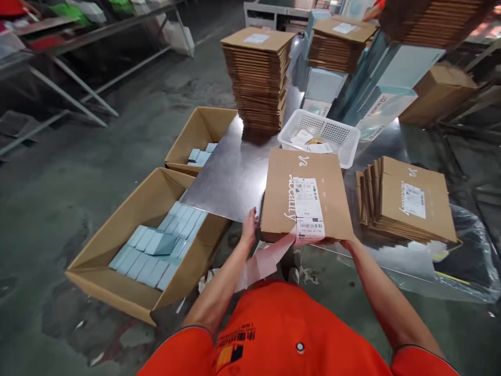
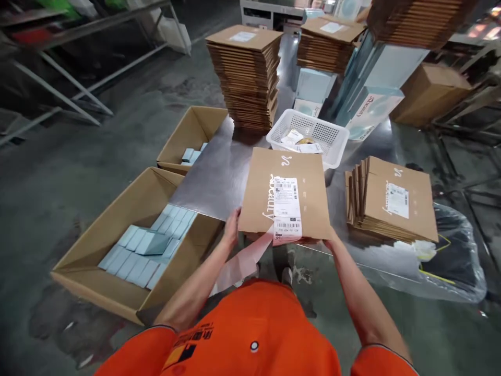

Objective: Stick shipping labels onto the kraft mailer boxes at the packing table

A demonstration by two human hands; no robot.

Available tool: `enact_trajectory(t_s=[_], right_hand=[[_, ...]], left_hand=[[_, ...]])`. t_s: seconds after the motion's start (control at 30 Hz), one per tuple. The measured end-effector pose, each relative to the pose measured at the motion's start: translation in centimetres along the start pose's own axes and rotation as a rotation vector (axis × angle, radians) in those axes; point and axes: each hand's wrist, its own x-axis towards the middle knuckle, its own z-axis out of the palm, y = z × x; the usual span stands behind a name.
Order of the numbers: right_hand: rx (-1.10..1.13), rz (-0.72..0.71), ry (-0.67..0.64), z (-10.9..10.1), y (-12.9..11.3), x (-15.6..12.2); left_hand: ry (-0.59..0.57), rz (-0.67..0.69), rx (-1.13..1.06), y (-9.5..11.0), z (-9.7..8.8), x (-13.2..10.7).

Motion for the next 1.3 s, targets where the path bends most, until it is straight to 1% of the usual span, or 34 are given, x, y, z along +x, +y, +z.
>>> enact_trajectory(t_s=[0.03,0.07,0.1,0.13,0.17,0.2,0.27,0.3,0.33,0.4,0.47,0.53,0.6,0.63,0.73,0.8,0.87,0.93,1.03,1.1,1.17,1.3], right_hand=[[0.011,-0.007,0.031,-1.2,-1.2,0.7],[0.022,-0.035,0.066,-2.2,-2.6,1.2],[0.031,-0.093,0.096,-3.0,-4.3,1.5],[0.038,-0.177,0.114,-3.6,-6.2,1.7],[0.027,-0.29,0.108,-3.8,-8.1,1.6],[-0.002,-0.402,0.071,-3.7,-9.9,1.3],[-0.119,-0.573,-0.084,-2.7,-13.0,0.5],[-0.182,-0.633,-0.18,-1.9,-14.1,0.1],[-0.235,-0.686,-0.278,-1.0,-14.8,-0.2],[-0.283,-0.771,-0.441,0.8,-15.4,-0.2],[-0.268,-0.799,-0.538,2.2,-15.2,0.5],[-0.241,-0.772,-0.6,2.8,-14.8,1.5],[-0.226,-0.72,-0.662,2.7,-14.9,2.3],[-0.222,-0.69,-0.697,2.5,-15.1,2.6],[-0.208,-0.629,-0.806,1.6,-16.7,2.8],[-0.234,-0.623,-0.874,1.0,-18.1,2.7],[-0.302,-0.633,-0.921,0.6,-19.4,2.6],[-0.376,-0.648,-0.961,0.4,-20.3,2.6],[-0.473,-0.671,-1.04,0.6,-20.9,2.8],[-0.556,-0.691,-1.065,1.0,-20.9,2.9],[-0.658,-0.754,-1.057,1.6,-20.8,3.0],[-0.847,-0.957,-1.011,2.7,-21.0,2.9]], left_hand=[[0.096,0.078,0.022,0.8,-0.9,-0.7],[0.168,0.166,0.052,1.5,-1.6,-2.0],[0.194,0.274,0.093,2.2,-2.0,-3.7],[0.174,0.355,0.132,2.7,-2.0,-5.8],[0.106,0.385,0.167,2.8,-1.4,-8.1],[0.029,0.365,0.184,2.6,-0.5,-10.2],[-0.067,0.242,0.135,1.1,2.4,-13.6],[-0.076,0.19,0.094,0.1,4.0,-14.6],[-0.055,0.159,0.053,-0.9,5.5,-15.2],[0.002,0.135,-0.013,-2.3,7.8,-15.3],[0.023,0.094,-0.062,-2.3,9.2,-14.8],[-0.004,-0.014,-0.136,-1.1,10.0,-14.4],[-0.026,-0.144,-0.22,0.9,10.8,-14.2],[-0.035,-0.188,-0.258,1.9,11.2,-14.1],[-0.093,-0.239,-0.351,4.2,12.5,-13.5],[-0.136,-0.264,-0.425,5.0,13.2,-12.8],[-0.167,-0.302,-0.477,5.3,13.7,-12.0],[-0.19,-0.299,-0.474,5.3,13.8,-11.2],[-0.169,-0.254,-0.37,5.0,13.8,-10.1],[-0.155,-0.229,-0.276,4.8,13.7,-9.6],[-0.169,-0.211,-0.208,4.6,13.7,-9.1],[-0.217,-0.202,-0.177,4.6,13.4,-8.3]])
